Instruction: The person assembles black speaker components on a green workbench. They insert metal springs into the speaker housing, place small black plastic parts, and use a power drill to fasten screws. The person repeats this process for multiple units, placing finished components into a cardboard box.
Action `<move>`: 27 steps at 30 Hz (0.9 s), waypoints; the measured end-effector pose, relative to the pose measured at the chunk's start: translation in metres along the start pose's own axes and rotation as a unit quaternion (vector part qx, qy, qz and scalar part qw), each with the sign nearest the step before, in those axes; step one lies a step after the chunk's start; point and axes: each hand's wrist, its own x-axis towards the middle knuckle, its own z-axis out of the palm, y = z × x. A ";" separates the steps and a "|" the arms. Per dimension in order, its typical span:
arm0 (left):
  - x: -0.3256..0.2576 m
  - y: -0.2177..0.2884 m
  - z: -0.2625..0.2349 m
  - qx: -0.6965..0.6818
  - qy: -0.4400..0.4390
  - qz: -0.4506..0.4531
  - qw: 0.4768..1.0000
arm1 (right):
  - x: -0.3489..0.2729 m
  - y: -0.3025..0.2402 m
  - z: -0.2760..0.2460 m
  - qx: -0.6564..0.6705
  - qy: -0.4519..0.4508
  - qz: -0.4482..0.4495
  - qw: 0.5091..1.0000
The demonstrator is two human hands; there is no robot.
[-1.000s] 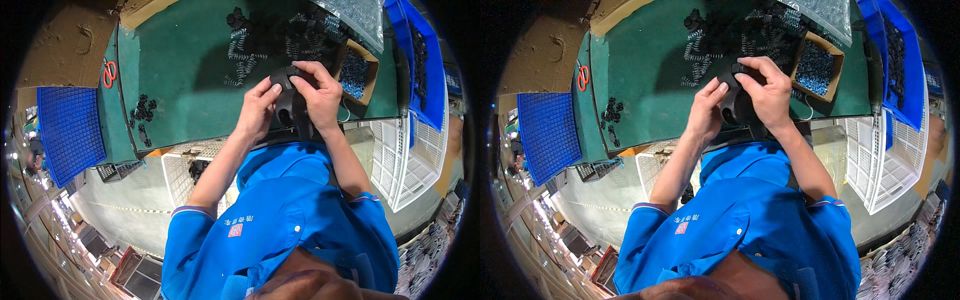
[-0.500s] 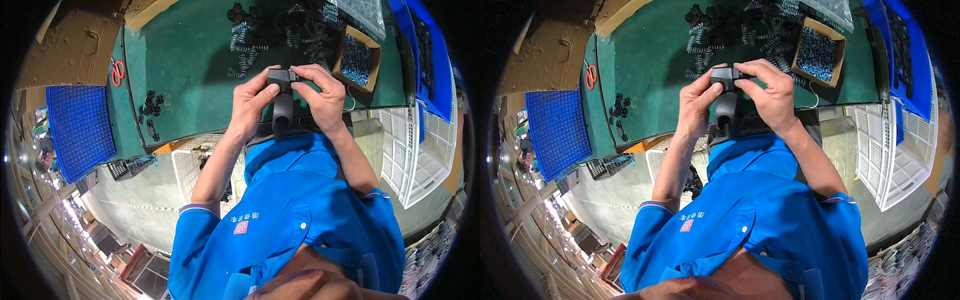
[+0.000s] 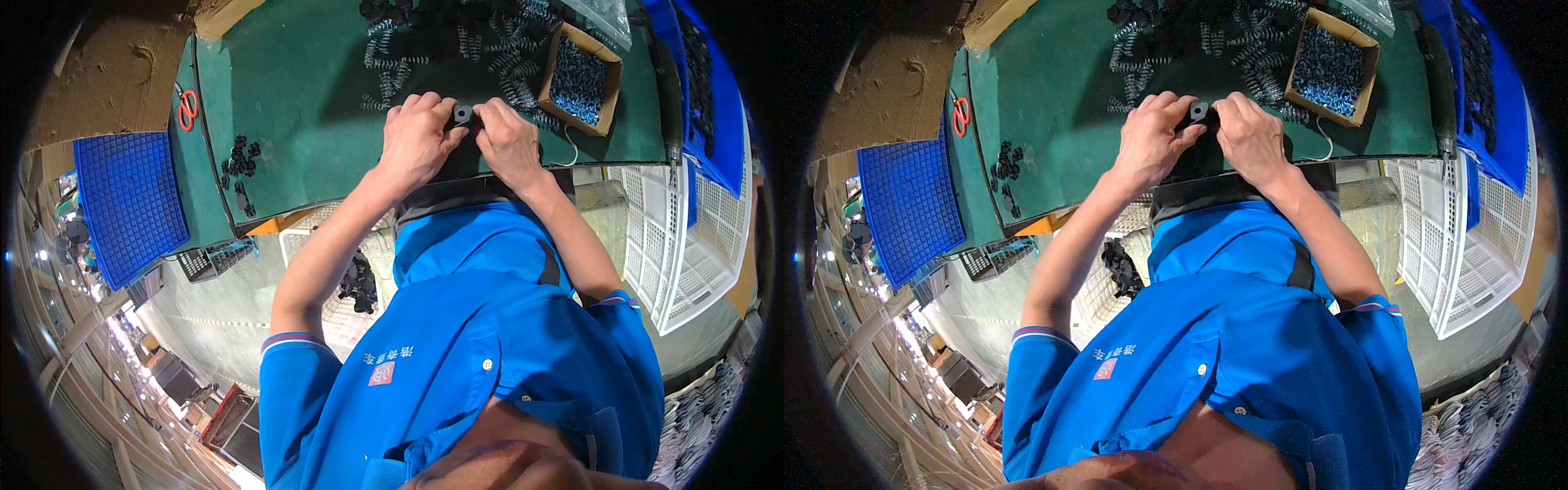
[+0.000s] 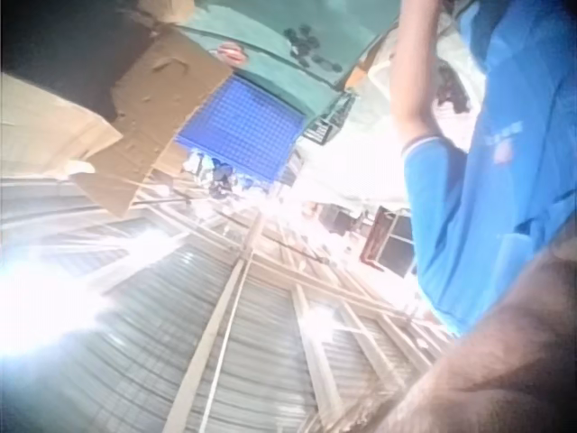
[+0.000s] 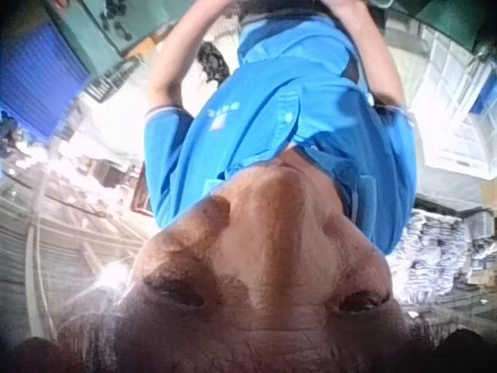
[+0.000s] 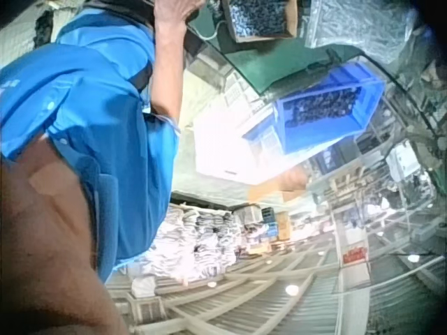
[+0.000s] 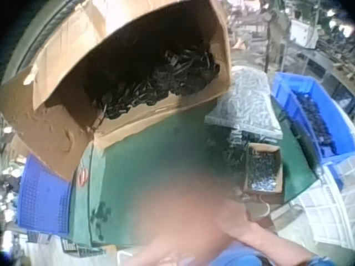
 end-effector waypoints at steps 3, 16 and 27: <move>0.003 0.005 0.002 0.063 -0.007 0.015 0.998 | 0.000 0.002 -0.003 0.001 -0.019 -0.006 1.000; 0.000 0.015 0.009 0.185 0.006 0.023 0.982 | 0.028 0.090 -0.186 -0.177 0.115 0.219 0.953; -0.001 0.008 0.016 0.132 0.064 0.053 0.988 | 0.029 0.247 -0.244 -0.194 -0.125 0.409 0.883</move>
